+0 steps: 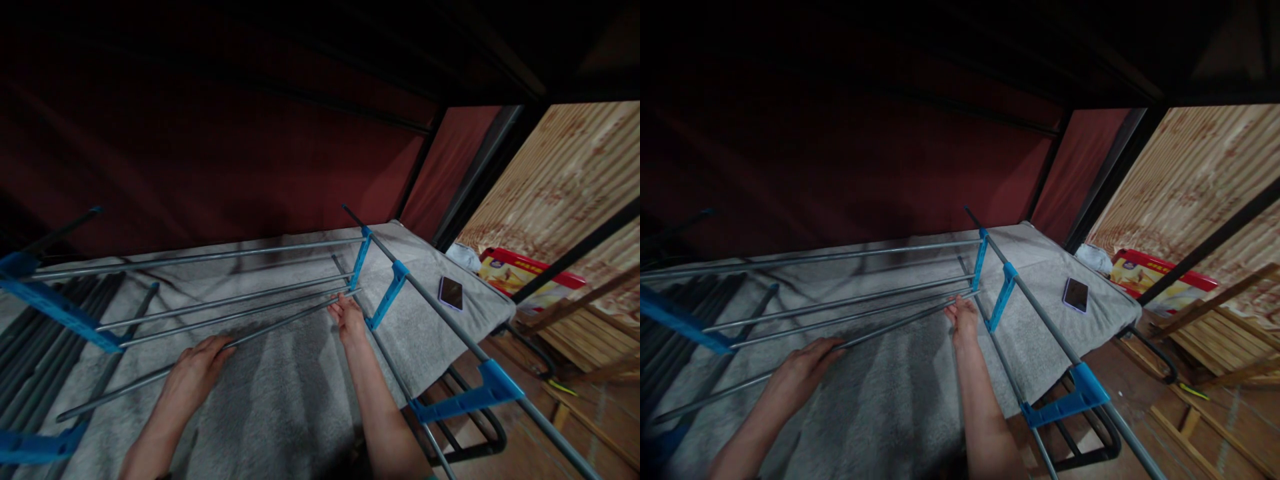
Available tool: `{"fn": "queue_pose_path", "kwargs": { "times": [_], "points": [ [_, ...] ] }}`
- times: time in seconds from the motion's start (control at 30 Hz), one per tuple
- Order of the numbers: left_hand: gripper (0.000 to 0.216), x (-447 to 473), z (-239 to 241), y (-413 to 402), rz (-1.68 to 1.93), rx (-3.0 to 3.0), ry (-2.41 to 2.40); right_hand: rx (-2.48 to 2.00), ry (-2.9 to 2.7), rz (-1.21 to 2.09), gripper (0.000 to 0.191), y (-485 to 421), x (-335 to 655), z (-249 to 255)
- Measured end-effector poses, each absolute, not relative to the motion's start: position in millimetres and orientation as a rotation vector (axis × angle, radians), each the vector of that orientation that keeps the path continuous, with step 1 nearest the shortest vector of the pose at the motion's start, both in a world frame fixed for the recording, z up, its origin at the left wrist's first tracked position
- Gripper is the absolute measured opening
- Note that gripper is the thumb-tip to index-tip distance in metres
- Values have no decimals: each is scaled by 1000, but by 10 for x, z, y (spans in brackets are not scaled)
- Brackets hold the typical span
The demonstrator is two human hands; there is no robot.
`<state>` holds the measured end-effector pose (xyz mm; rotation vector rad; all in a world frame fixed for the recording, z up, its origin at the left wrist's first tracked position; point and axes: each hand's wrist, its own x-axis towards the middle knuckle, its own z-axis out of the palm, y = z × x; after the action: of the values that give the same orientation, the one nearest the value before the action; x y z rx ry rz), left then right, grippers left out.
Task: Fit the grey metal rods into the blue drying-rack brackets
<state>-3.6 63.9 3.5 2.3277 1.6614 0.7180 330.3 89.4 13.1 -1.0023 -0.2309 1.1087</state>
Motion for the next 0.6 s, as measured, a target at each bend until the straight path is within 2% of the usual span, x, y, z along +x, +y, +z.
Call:
{"fn": "queue_pose_path", "kwargs": {
  "times": [0.6],
  "points": [
    [32, 81, 109, 623, 737, 2348, 1723, -978, -265, 1241, 19, 894, 3123, 64]
  ]
}}
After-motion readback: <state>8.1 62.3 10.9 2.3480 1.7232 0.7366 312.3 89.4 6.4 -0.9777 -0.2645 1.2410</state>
